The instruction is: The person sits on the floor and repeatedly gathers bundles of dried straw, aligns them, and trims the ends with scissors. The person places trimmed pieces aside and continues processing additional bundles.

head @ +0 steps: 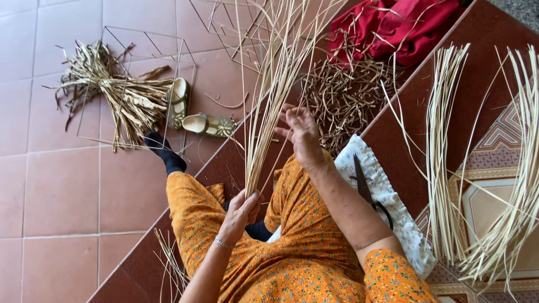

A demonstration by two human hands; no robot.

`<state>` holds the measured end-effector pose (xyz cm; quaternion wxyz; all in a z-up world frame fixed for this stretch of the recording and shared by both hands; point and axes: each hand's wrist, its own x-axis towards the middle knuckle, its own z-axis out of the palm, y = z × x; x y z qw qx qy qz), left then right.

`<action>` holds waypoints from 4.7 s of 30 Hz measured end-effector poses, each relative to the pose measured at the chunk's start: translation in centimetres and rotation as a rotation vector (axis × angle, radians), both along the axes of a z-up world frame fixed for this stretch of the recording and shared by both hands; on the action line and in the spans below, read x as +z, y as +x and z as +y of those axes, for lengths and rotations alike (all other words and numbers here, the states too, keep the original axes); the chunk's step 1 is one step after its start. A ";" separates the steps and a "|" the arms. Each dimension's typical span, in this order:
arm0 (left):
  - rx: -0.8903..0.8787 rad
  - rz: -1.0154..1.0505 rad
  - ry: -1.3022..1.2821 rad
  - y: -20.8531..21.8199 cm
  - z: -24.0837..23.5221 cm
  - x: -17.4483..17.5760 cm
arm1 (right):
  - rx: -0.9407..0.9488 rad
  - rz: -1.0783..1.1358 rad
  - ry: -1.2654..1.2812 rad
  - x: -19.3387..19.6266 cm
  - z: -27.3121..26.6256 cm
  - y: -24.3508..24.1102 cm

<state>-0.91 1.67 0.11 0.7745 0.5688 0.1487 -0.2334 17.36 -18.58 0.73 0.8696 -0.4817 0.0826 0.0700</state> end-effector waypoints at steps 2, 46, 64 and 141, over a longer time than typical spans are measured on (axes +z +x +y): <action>0.010 0.003 -0.026 -0.7 1.0 -0.1 | 0.000 -0.008 0.047 -0.1 1.1 -0.4; -0.072 0.267 -0.474 -7.3 7.9 -1.2 | 0.165 -0.009 0.502 0.8 8.9 -4.6; -0.092 0.395 -0.284 -13.7 14.5 -1.0 | -0.246 -0.360 0.150 1.4 4.1 0.2; 0.064 -0.303 0.130 -0.9 2.1 -3.4 | 0.582 0.201 0.377 1.3 3.0 -2.2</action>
